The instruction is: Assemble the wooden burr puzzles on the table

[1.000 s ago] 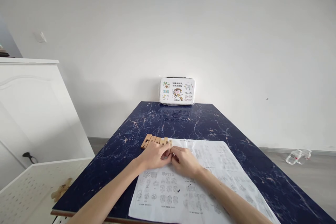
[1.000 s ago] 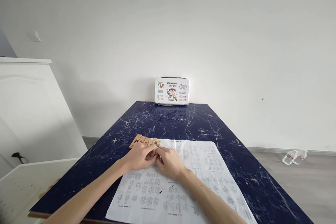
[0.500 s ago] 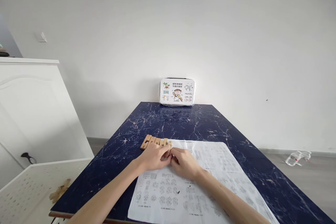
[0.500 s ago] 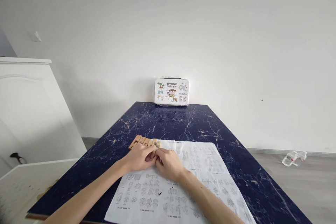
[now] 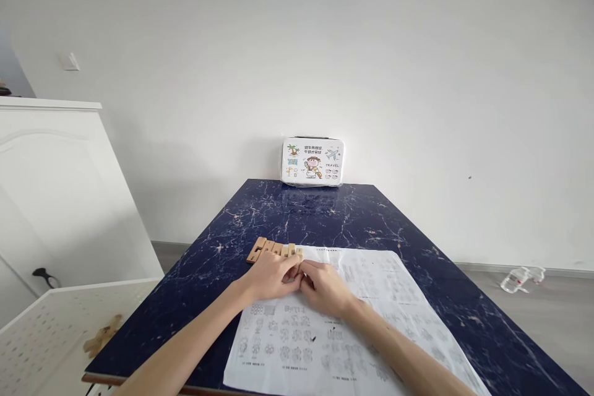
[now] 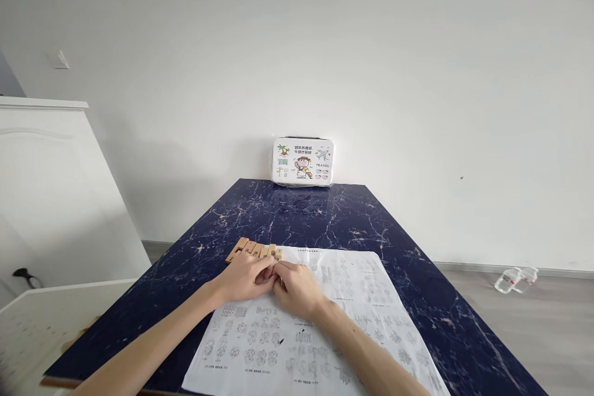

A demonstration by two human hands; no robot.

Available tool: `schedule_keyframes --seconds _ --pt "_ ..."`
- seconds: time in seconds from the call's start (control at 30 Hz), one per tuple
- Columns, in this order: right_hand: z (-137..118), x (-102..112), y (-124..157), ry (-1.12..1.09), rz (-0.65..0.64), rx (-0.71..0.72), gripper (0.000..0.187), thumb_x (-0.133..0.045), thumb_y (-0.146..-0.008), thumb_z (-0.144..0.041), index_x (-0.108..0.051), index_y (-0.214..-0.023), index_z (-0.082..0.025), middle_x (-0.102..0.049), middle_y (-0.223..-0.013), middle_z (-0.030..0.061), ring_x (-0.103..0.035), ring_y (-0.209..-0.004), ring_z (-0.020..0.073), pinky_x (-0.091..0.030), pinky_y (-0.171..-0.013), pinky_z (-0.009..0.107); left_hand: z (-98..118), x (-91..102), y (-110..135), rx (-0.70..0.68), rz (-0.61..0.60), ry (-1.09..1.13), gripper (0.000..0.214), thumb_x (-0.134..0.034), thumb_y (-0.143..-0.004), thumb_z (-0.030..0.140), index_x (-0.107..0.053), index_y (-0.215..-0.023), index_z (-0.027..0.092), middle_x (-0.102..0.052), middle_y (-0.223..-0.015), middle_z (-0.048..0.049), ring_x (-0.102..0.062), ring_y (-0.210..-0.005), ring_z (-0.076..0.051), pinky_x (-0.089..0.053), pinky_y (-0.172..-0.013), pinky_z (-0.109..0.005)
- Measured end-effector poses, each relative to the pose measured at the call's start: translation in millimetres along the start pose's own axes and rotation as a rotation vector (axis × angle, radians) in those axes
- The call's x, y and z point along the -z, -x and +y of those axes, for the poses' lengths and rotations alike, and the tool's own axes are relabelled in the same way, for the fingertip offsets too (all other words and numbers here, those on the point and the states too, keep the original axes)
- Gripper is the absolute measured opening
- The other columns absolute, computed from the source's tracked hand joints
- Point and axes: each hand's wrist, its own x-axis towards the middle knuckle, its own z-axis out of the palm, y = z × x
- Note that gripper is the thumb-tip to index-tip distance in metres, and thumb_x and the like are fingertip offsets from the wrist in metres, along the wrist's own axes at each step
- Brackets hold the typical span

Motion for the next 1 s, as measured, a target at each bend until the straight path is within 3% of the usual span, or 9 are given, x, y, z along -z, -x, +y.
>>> schedule_keyframes --seconds 0.23,0.37,0.47,0.6,0.7,0.8,1.0 --pt "-4 -1 2 -0.014 -0.037 0.036 0.019 -0.048 -0.078 -0.004 -0.057 -0.080 -0.021 -0.067 -0.082 0.0005 -0.055 -0.066 0.0135 -0.038 -0.061 0.025 -7 2.2 2 0.016 -0.015 0.104 0.016 -0.065 -0.077 0.025 -0.050 -0.076 0.022 -0.059 -0.060 0.0041 -0.053 -0.052 -0.013 -0.037 -0.054 -0.025" --pt "-4 -4 3 -0.015 -0.051 0.064 0.017 -0.050 -0.078 -0.005 -0.054 -0.075 -0.020 -0.063 -0.075 -0.0005 -0.051 -0.061 0.0124 -0.034 -0.058 0.025 -11 0.4 4 0.027 0.037 0.159 0.018 -0.067 -0.073 0.028 -0.050 -0.076 0.022 -0.058 -0.062 0.0040 -0.055 -0.056 -0.014 -0.041 -0.058 -0.026" --pt "-3 -4 4 -0.027 -0.046 0.042 0.018 -0.050 -0.079 -0.004 -0.056 -0.078 -0.020 -0.065 -0.076 -0.0004 -0.052 -0.062 0.0122 -0.034 -0.059 0.025 -14 -0.7 3 0.067 0.180 0.079 0.018 -0.063 -0.080 0.028 -0.048 -0.072 0.022 -0.055 -0.061 0.0037 -0.054 -0.058 -0.014 -0.043 -0.067 -0.030" --pt "-6 -2 4 -0.067 -0.066 0.047 0.025 -0.049 -0.077 0.000 -0.062 -0.084 -0.021 -0.068 -0.082 -0.0007 -0.055 -0.066 0.0120 -0.037 -0.062 0.024 -25 -0.6 0 0.218 0.339 0.023 0.023 -0.039 -0.100 0.024 -0.052 -0.081 0.022 -0.061 -0.077 -0.0013 -0.057 -0.073 -0.017 -0.045 -0.074 -0.032" --pt "-8 0 4 -0.072 -0.072 0.042 0.027 -0.049 -0.075 0.001 -0.062 -0.084 -0.021 -0.068 -0.081 -0.0005 -0.055 -0.065 0.0119 -0.037 -0.062 0.023 -42 -3.5 0 0.312 0.410 -0.037 0.017 -0.043 -0.100 0.027 -0.054 -0.087 0.022 -0.062 -0.089 -0.0040 -0.059 -0.087 -0.021 -0.047 -0.086 -0.036" --pt "-9 0 4 -0.076 -0.076 0.037 0.027 -0.048 -0.075 0.001 -0.063 -0.083 -0.021 -0.068 -0.080 -0.0002 -0.055 -0.065 0.0121 -0.037 -0.062 0.023 -62 -11.6 4 0.380 0.402 -0.118 0.009 -0.053 -0.094 0.029 -0.057 -0.094 0.021 -0.062 -0.099 -0.0075 -0.058 -0.099 -0.026 -0.047 -0.093 -0.042" --pt "-9 0 4 -0.073 -0.087 0.035 0.027 -0.048 -0.076 0.001 -0.063 -0.083 -0.021 -0.068 -0.081 0.0001 -0.056 -0.068 0.0127 -0.038 -0.063 0.024 -88 -32.2 13 0.488 0.292 -0.090 0.029 -0.059 -0.090 0.039 -0.061 -0.111 0.018 -0.062 -0.119 -0.0128 -0.054 -0.121 -0.033 -0.044 -0.106 -0.049"
